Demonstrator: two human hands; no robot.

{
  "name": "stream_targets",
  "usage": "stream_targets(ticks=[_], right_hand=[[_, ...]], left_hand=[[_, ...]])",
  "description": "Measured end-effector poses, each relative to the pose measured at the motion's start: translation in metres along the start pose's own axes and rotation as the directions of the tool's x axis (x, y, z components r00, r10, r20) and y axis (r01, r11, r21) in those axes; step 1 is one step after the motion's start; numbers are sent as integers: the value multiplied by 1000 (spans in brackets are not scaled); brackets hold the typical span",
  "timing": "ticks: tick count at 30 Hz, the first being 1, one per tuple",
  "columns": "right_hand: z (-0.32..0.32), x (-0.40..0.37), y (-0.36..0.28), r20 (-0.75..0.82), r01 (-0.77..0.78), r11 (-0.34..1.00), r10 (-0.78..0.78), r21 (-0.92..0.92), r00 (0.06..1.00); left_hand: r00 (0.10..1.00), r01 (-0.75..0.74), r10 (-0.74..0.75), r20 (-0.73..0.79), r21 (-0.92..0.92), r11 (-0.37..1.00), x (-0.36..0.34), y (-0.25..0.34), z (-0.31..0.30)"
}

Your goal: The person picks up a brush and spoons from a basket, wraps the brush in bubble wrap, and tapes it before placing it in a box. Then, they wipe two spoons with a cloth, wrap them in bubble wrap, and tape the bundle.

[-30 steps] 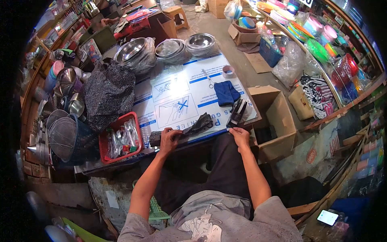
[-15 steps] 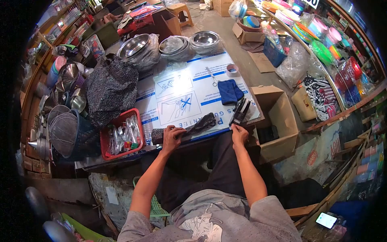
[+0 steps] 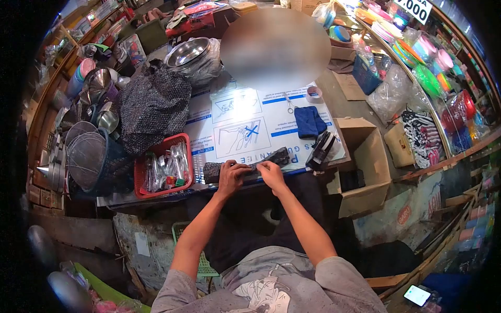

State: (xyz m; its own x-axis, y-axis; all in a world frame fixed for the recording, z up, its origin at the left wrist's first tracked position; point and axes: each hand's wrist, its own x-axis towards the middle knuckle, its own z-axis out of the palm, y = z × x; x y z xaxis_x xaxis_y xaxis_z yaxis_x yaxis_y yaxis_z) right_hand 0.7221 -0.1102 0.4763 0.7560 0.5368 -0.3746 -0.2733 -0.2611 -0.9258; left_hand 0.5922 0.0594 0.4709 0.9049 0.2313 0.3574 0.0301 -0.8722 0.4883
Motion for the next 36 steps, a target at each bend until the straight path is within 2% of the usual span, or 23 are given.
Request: stream_targets(ticks=[2,6,10,14,19,21,22,24,26,28,30,31,33,36], right_hand=[[13,11,-9,40,-136,983,142,-122,989],[25,27,2,8,-123,948,131,-293,991],[27,37,14,-8,-190,922,199,-337,980],[28,42,22,-54,-257,919,252,-298,966],[31,40,12,-63,-301,900,297,-314,953],[31,38,8,-89,-324,840,318,-434,944],[32,37,10,-90,-325,840,318,-434,944],[34,31,10,-135,-225,841,181,-492,974],[37,22,6,-154,-228,854,175,-468,972],[42,19,15,-166,-229,865,172,-446,971],[48,11,24,-170,-96,944,44,-314,984],[52,7,26,-169,-97,945,45,-313,985],[59,3,31,-320,-80,927,-44,-367,946],[60,6,38,-333,-27,916,-118,-401,936]], left_hand=[[1000,3,-3,8,6,1000,0,-3,0],[1000,-14,13,-19,-16,1000,-2,-6,3],[1000,-6,5,-24,-61,998,-2,-7,2],[998,-25,22,-53,-61,998,-1,-7,1],[998,50,-53,-23,-101,994,1,-10,4],[999,28,-30,-28,-81,996,1,-9,5],[999,5,-7,-33,-61,998,1,-7,5],[1000,0,0,-16,-9,1000,1,-6,4],[1000,-7,7,1,43,999,3,-7,5],[991,98,-98,90,4,995,7,-10,4],[989,111,-110,99,-4,994,10,-16,5],[987,117,-115,108,-13,993,11,-20,6],[983,135,-130,126,-32,990,13,-25,7],[973,177,-161,165,-86,980,19,-29,7]])
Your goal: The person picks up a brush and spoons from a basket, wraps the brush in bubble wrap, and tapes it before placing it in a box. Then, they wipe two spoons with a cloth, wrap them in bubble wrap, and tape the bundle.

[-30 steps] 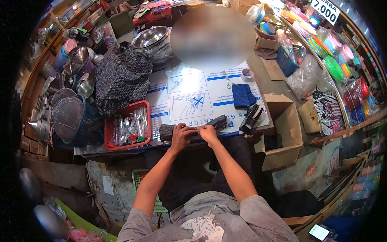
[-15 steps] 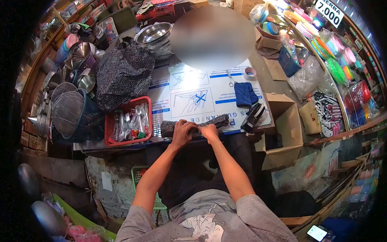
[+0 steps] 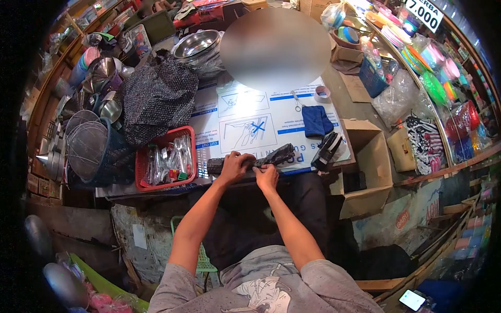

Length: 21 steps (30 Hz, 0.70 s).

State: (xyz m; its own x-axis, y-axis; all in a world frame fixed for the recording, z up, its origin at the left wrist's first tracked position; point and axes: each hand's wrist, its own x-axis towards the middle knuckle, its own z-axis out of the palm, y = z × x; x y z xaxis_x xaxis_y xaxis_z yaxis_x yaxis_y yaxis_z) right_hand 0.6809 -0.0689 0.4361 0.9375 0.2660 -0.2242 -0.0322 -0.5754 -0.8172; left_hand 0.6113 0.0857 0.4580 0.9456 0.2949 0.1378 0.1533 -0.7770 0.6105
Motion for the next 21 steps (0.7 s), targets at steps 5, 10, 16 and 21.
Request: stream_targets(ticks=[5,10,16,21], right_hand=[[-2,5,3,-19,97,993,-98,-62,995],[-6,3,-2,-47,112,979,-121,-171,991],[-9,19,33,96,57,951,-90,303,991],[-77,17,-21,258,17,720,-271,694,927]], left_hand=[[994,19,-17,105,-16,1000,5,-11,-2],[993,107,-104,48,-69,992,-2,-12,5],[981,189,-193,15,-276,942,-5,-7,2],[991,13,-48,-124,-266,964,-1,32,-33]])
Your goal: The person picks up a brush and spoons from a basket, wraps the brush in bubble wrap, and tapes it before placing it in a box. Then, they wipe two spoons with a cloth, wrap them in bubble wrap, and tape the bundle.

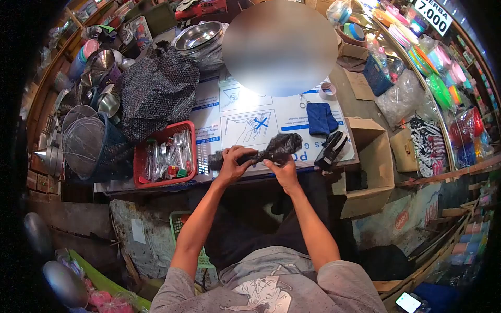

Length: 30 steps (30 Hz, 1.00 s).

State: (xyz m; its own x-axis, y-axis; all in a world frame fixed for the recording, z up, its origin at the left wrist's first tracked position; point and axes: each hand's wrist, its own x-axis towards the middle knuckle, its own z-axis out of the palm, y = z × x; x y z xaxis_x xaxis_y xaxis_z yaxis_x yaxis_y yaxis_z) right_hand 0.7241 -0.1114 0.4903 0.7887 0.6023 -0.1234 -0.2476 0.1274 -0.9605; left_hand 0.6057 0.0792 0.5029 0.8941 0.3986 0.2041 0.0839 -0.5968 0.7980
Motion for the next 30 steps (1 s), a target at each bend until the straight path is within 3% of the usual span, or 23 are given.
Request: stream_targets(ticks=[2,4,6,7,10,13,14,18,20,30], right_hand=[[3,-1,-25,44,38,999,-38,6,998],[5,-2,-44,134,462,823,-444,-330,886],[8,-6,-60,235,596,681,-553,-425,800],[8,-9,-63,284,630,602,-573,-491,769],[2,-17,-38,370,668,560,-560,-490,741],[-6,-34,-27,485,638,572,-419,-516,768],[-9,-42,-25,531,651,520,-382,-553,756],[-8,-69,-41,578,699,466,-397,-542,713],[-17,-72,-30,619,690,479,-327,-542,714],[-33,-49,13,598,595,538,-196,-598,777]], left_hand=[[989,-149,150,-12,42,988,3,24,-13],[967,-228,233,-103,57,972,3,38,-14],[913,-337,342,-224,59,940,-7,58,-11],[918,-351,330,-220,-59,935,-17,63,-9],[931,-338,306,-201,-153,929,-53,55,11],[947,-306,294,-131,-86,948,-79,49,19],[942,-313,301,-149,-70,947,-84,49,20],[964,-245,235,-123,-75,966,-99,38,21],[972,-232,229,-42,-72,970,-101,35,24],[989,-109,115,93,-73,991,-109,10,50]])
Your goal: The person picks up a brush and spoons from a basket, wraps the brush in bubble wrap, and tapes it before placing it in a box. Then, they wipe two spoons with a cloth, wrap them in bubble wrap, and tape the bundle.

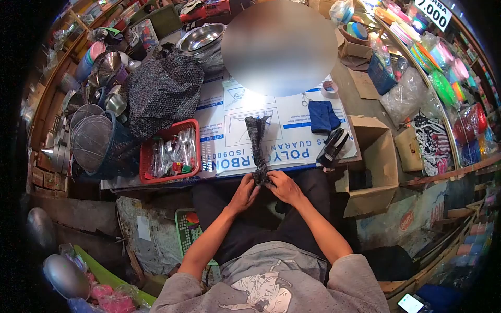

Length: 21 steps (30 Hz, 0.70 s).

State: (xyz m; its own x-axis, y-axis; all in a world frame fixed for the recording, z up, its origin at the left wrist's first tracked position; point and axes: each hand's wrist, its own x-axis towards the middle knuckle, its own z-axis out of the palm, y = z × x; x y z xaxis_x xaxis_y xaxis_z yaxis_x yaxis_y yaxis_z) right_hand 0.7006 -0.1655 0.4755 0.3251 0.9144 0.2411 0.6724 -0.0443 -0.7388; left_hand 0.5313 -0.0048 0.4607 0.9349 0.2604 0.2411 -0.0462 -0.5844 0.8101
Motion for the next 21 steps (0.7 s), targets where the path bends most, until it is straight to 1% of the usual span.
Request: stream_targets(ticks=[2,3,5,6,8,9,11,12,14,15,16,17,18,19,20,21], right_hand=[[6,4,3,18,-116,993,116,36,993],[8,7,4,16,-118,992,117,37,993],[11,11,3,35,-164,986,164,-16,986],[17,11,8,33,-166,986,167,-14,985],[32,13,18,-19,-224,973,225,59,974],[34,14,16,-17,-226,972,227,62,974],[38,17,10,-89,-296,945,309,137,947],[38,20,5,-89,-296,945,310,139,947],[38,22,-7,-196,-177,971,207,159,958],[39,23,-11,-194,-181,970,211,160,958],[40,25,-14,-203,-134,982,159,133,966],[40,28,-18,-211,-85,991,105,105,972],[42,27,-16,-181,-72,992,90,107,979],[47,27,-15,-181,-72,992,91,107,979],[52,28,-16,-192,-101,985,128,141,973],[56,28,-17,-201,-130,976,165,177,966]], left_hand=[[999,37,-37,-21,-7,999,2,-6,4],[999,36,-36,-18,-7,999,1,-11,7],[992,72,-73,-99,-14,997,0,-21,14],[993,73,-74,-95,-13,997,1,-23,17],[939,246,-270,-211,-135,960,4,-27,24],[939,250,-273,-209,-134,959,5,-26,25],[877,369,-418,-236,-226,902,6,-25,25],[877,371,-419,-236,-225,901,7,-29,26],[825,384,-531,-193,-497,778,6,-37,30],[824,387,-534,-190,-498,776,4,-40,31],[773,408,-624,-115,-663,627,1,-44,30],[721,408,-693,-22,-795,450,0,-48,29],[721,408,-693,-22,-795,449,-1,-48,27],[761,372,-627,-166,-681,631,-2,-49,25],[796,325,-529,-293,-531,783,-2,-49,23],[823,271,-405,-397,-352,896,-1,-44,19]])
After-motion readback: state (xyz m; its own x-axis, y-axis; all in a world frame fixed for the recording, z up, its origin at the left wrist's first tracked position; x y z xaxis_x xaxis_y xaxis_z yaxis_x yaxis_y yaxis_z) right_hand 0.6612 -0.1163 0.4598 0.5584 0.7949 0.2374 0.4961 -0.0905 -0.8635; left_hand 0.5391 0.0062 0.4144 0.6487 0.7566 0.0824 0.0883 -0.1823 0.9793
